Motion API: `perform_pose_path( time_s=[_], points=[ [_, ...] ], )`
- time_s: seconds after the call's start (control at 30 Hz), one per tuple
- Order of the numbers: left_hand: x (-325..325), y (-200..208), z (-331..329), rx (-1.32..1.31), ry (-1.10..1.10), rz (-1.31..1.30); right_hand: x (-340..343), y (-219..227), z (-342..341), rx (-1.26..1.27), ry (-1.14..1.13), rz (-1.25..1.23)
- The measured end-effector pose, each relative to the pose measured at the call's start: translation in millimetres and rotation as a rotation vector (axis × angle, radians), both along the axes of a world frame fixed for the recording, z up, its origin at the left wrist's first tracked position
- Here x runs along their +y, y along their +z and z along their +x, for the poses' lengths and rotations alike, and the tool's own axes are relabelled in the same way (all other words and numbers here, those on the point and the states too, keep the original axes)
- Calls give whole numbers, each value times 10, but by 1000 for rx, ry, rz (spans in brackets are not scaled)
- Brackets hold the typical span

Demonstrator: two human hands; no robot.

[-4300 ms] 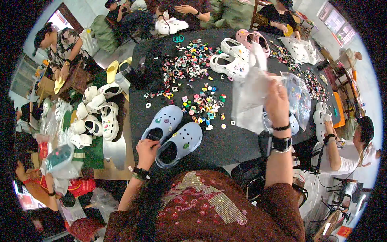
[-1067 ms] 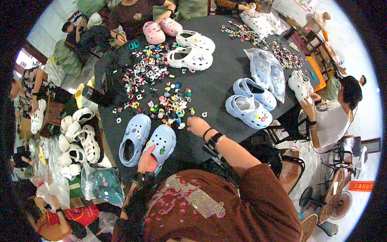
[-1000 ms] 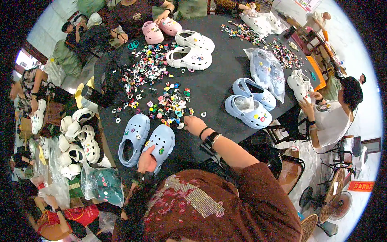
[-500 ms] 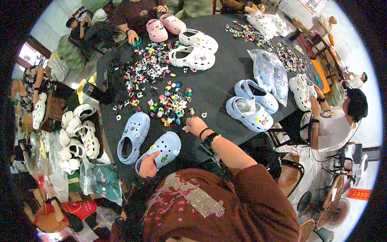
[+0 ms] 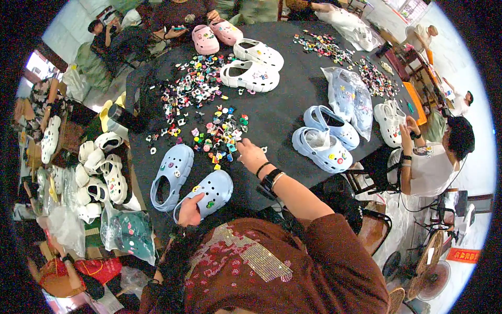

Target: Apply decorative charms to the holes of foam-clog shoes.

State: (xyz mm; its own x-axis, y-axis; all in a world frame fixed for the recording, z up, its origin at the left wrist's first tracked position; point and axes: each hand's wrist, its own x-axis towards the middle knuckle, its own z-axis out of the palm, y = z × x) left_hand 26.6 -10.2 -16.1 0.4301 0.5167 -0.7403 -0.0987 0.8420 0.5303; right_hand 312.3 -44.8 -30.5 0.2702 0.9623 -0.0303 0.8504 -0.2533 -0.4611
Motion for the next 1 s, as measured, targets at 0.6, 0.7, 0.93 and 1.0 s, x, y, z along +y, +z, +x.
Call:
perform_pose_path(
  time_s=[0.6, 0.7, 0.93, 1.0],
  points=[
    [-44, -43, -10, -40, 16, 84, 178, -46, 96, 1029, -290, -120],
    [-32, -12, 27, -35, 22, 71, 74, -56, 157, 1197, -324, -75],
    [-140, -967, -516, 61, -144, 365, -107, 80, 348, 554, -260, -223],
    [-136, -1060, -522, 123, -303, 672, -111, -116, 429, 4, -143, -116]
  ],
)
